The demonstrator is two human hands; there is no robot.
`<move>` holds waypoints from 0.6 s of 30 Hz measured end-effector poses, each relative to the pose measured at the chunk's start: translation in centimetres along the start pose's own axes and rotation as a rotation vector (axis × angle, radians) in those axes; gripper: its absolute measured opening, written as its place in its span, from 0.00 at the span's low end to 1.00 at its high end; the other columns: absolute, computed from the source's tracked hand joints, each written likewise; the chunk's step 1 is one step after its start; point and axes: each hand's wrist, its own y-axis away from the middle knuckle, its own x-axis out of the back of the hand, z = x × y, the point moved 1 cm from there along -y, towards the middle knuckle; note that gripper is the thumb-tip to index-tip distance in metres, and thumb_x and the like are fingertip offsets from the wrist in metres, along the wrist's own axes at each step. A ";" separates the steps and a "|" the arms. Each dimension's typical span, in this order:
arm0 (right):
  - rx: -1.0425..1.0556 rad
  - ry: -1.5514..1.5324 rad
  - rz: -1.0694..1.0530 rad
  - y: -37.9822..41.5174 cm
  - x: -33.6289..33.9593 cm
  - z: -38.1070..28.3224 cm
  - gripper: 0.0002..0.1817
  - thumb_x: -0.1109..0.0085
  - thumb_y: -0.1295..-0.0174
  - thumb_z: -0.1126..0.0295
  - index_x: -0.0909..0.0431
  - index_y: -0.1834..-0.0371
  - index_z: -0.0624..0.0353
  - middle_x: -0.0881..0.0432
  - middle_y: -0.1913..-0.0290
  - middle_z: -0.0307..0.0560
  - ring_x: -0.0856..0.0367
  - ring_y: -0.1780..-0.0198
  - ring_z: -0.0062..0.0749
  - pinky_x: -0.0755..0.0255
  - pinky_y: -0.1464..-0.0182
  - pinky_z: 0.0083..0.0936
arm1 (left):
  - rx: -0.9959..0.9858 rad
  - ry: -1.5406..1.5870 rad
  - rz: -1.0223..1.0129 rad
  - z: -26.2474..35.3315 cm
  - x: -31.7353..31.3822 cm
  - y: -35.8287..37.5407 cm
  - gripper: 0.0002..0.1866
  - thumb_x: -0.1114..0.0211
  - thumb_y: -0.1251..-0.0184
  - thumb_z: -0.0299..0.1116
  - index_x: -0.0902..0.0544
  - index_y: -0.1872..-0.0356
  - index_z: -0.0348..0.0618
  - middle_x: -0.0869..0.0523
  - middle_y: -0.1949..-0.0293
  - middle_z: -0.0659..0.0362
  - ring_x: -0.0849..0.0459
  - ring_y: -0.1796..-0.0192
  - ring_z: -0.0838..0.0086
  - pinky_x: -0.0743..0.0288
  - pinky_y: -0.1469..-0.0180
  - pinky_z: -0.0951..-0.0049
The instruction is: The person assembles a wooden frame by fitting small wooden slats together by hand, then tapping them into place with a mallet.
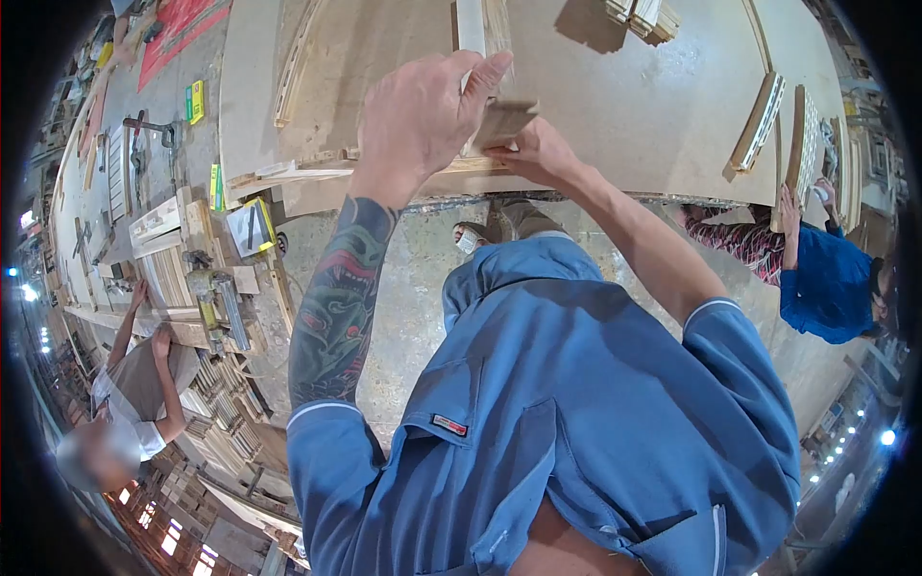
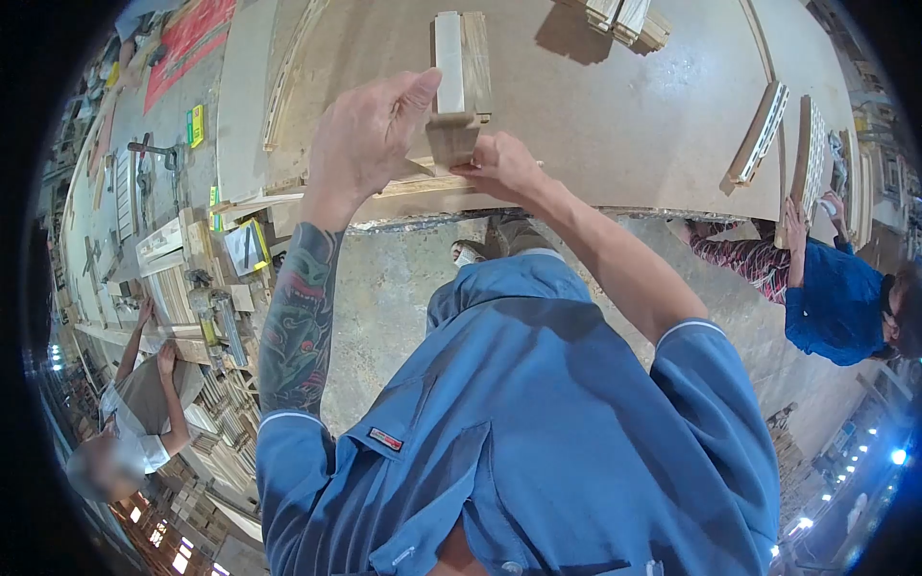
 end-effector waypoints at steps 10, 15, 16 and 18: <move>0.235 0.080 0.182 0.6 -3.7 3.1 0.18 0.31 0.44 0.66 0.20 0.50 0.53 0.16 0.68 0.49 0.16 0.61 0.51 0.28 0.50 0.45 | -0.173 -0.031 0.036 4.4 -1.3 -1.7 0.32 0.50 0.25 0.63 0.11 0.55 0.44 0.12 0.63 0.46 0.13 0.60 0.52 0.21 0.59 0.57; -0.187 0.180 -0.160 -4.8 4.0 1.2 0.24 0.38 0.39 0.57 0.22 0.40 0.53 0.21 0.41 0.61 0.22 0.37 0.54 0.27 0.41 0.46 | -0.116 -0.191 -0.049 4.1 -2.7 -1.1 0.30 0.46 0.27 0.63 0.12 0.59 0.43 0.11 0.63 0.47 0.12 0.61 0.57 0.21 0.63 0.58; -0.181 0.176 -0.160 -7.0 3.1 2.0 0.24 0.38 0.39 0.57 0.22 0.40 0.53 0.21 0.41 0.61 0.22 0.37 0.54 0.27 0.41 0.46 | -0.115 -0.198 -0.048 4.1 -2.7 -1.1 0.30 0.46 0.27 0.63 0.12 0.59 0.43 0.11 0.63 0.47 0.12 0.61 0.57 0.21 0.63 0.58; -0.086 0.818 0.180 -10.5 -0.2 4.4 0.28 0.39 0.38 0.54 0.26 0.35 0.48 0.32 0.28 0.62 0.34 0.28 0.64 0.35 0.32 0.54 | -0.108 -0.190 -0.064 4.2 -2.7 -1.2 0.31 0.45 0.27 0.62 0.12 0.59 0.41 0.11 0.62 0.47 0.12 0.60 0.54 0.20 0.61 0.57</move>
